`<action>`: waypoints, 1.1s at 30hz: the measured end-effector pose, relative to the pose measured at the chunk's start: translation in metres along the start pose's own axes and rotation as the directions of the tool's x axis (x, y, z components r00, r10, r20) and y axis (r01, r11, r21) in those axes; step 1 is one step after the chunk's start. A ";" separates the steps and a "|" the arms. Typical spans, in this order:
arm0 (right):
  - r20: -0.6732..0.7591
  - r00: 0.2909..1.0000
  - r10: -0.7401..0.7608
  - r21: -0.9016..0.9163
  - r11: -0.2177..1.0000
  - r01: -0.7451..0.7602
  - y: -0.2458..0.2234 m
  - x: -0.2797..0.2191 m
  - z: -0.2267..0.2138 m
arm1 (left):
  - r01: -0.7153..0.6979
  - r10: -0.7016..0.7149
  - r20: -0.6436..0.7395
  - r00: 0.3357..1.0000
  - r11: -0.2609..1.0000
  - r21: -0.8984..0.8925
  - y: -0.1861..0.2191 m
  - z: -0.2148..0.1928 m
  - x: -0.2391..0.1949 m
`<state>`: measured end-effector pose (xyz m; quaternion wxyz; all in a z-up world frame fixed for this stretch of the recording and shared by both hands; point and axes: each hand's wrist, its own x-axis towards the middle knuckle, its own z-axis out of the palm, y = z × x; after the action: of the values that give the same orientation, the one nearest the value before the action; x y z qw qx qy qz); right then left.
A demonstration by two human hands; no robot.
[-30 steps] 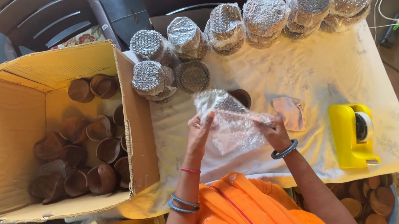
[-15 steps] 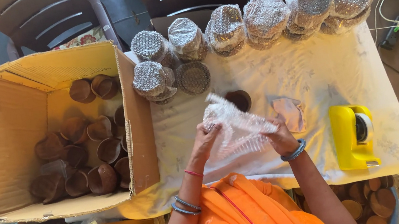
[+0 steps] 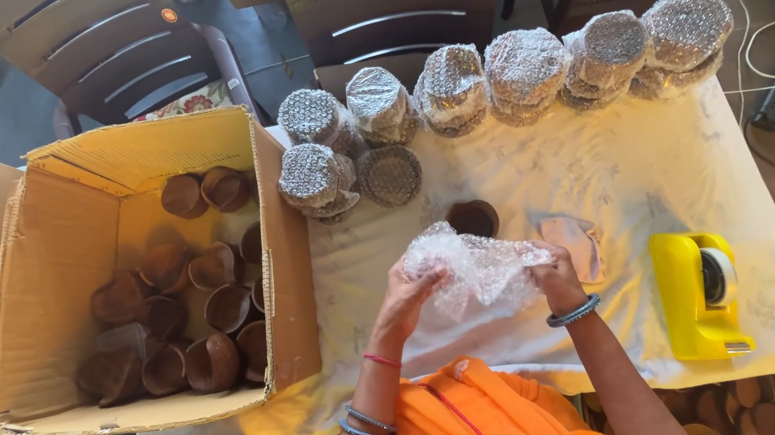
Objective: Packing small clay pots (diyas) into bubble wrap and securing with tape.
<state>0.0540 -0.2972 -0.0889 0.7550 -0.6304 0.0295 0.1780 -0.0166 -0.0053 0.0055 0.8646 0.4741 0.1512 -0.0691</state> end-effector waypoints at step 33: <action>0.147 0.989 -0.001 -0.226 0.974 0.034 -0.065 -0.023 0.068 | -0.049 0.119 -0.229 0.966 0.956 0.290 -0.002 -0.001 0.013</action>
<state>0.0401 -0.2466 -0.0074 0.6795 -0.6982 -0.0521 0.2193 -0.0056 -0.0051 -0.0010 0.7653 0.6032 0.2246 0.0061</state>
